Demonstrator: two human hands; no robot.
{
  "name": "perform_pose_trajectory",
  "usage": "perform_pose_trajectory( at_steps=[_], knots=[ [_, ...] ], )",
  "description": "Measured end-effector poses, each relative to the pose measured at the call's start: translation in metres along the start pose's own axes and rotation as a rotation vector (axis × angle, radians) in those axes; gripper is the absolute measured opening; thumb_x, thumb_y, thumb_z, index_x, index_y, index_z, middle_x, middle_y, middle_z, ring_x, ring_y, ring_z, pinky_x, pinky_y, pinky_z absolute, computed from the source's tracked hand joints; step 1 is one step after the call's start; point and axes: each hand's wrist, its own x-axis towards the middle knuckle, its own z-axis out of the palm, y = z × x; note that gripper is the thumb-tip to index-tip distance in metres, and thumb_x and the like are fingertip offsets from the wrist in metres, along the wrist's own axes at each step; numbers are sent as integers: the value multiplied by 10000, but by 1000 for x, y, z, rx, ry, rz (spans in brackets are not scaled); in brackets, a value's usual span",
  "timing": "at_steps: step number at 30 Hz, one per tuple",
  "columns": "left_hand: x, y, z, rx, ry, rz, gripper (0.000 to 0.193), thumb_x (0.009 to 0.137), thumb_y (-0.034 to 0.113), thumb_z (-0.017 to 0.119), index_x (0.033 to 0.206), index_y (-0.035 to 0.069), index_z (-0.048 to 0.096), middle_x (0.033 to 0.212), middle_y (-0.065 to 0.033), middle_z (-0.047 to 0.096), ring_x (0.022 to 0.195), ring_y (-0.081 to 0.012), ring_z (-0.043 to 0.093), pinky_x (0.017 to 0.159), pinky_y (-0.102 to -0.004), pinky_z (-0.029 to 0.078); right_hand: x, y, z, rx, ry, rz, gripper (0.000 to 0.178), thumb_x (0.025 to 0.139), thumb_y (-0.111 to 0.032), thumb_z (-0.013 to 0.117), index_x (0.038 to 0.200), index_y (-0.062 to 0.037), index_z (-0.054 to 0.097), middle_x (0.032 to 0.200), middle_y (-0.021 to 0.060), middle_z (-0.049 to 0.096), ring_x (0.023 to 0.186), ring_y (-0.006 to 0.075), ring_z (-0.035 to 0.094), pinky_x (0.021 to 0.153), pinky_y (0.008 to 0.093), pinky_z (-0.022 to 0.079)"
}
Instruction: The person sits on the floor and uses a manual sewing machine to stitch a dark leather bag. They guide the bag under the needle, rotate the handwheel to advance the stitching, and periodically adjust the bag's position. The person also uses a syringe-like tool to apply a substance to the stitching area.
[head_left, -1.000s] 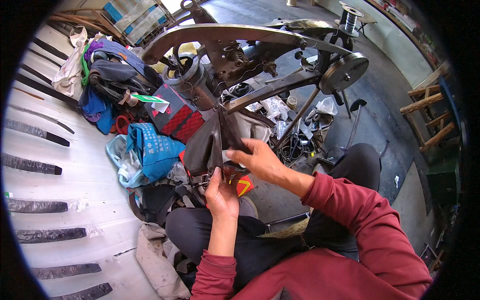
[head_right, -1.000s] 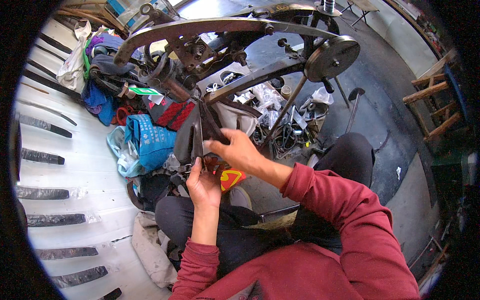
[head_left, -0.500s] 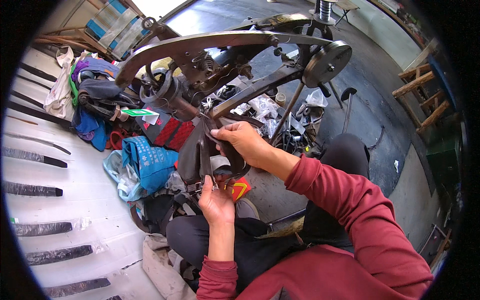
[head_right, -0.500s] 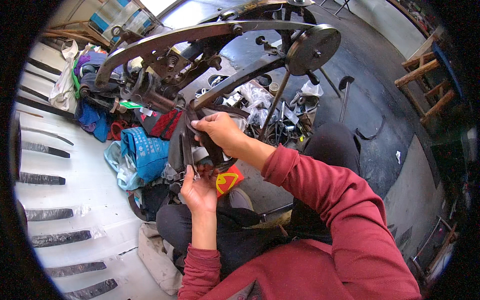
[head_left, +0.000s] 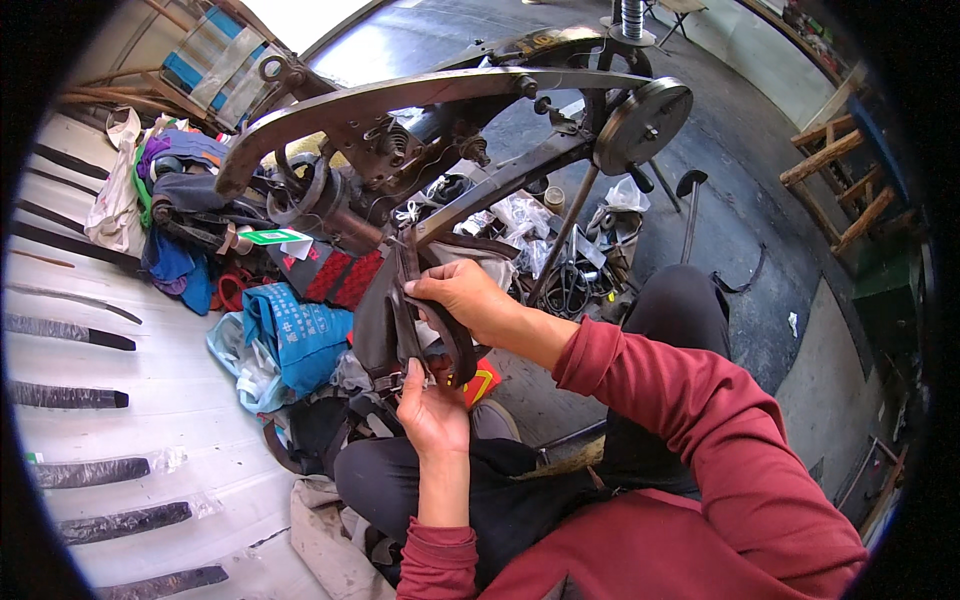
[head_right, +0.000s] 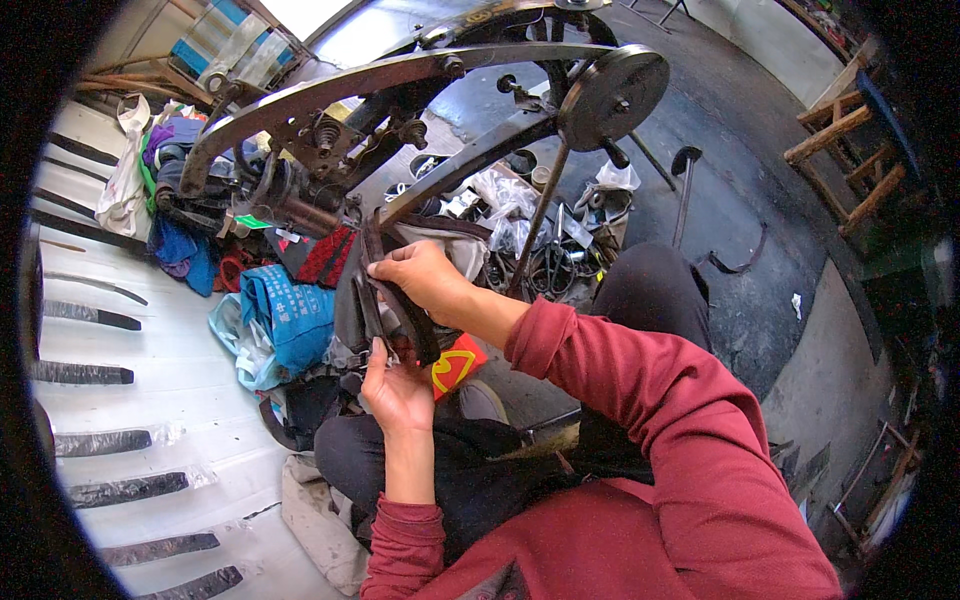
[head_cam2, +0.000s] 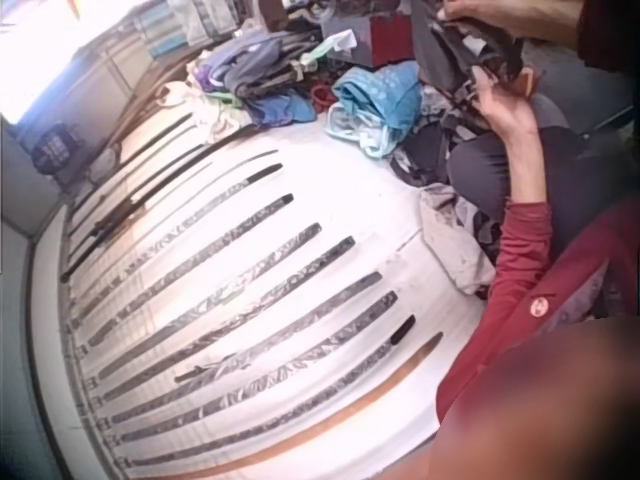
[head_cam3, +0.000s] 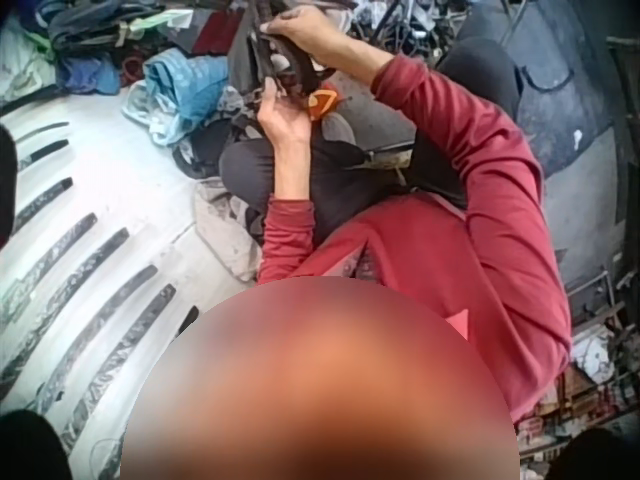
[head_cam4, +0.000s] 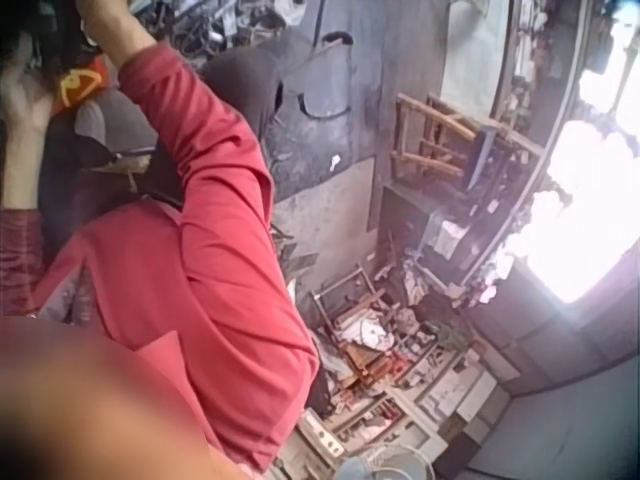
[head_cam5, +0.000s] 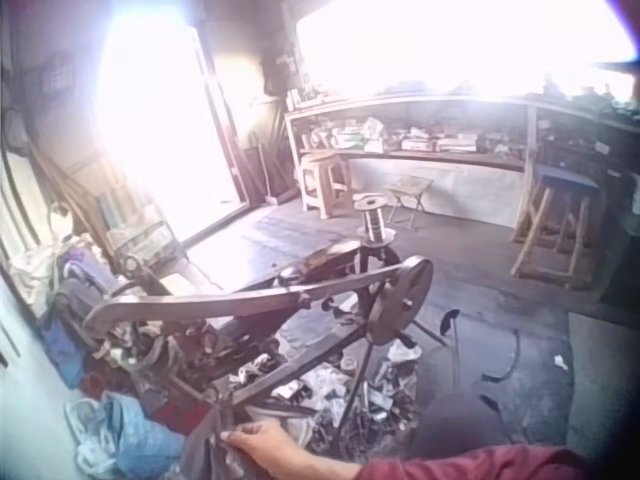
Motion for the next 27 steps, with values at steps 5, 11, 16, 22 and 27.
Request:
perform_pose_trajectory(
  at_steps=[5, 11, 16, 22, 27],
  knots=[
    [0, 1, -2, 33, -15, 4, 358, 985, 250, 660, 1307, 97, 625, 1201, -77, 683, 1098, -253, 615, 1055, -475, 429, 2, 0, -1, -79, 9, -33, 206, 927, -178, 713, 861, 16, 738, 745, 59, 703, 597, 123, 609, 567, 296, 483],
    [4, -1, -9, 25, -1, -16, 363, 982, 269, 666, 1304, 106, 628, 1190, -70, 682, 1094, -252, 617, 1031, -463, 449, 7, 3, -2, -191, 16, -84, 211, 919, -181, 702, 846, 14, 733, 706, 64, 690, 592, 126, 611, 557, 292, 483],
    [3, -4, -7, 38, -19, 52, 342, 984, 272, 665, 1277, 100, 626, 1197, -70, 678, 1083, -246, 617, 1007, -455, 460, 4, 2, -2, -62, -30, -32, 248, 874, -207, 693, 840, 36, 735, 701, 93, 695, 635, 146, 640, 608, 317, 511],
    [6, -4, -14, 43, 39, -20, 406, 990, 272, 656, 1340, 79, 589, 1225, -78, 666, 1108, -254, 604, 1028, -456, 456, 4, 5, -2, -640, 141, -352, 280, 845, -224, 700, 899, 48, 743, 709, 122, 696, 645, 183, 639, 655, 378, 515],
    [5, -5, -11, 53, 25, -3, 453, 1001, 279, 637, 1392, 65, 561, 1309, -94, 640, 1173, -261, 594, 1048, -447, 452, 1, 5, -4, -296, -21, -129, 244, 926, -209, 702, 931, 30, 751, 754, 45, 703, 667, 140, 646, 637, 328, 516]
  ],
)
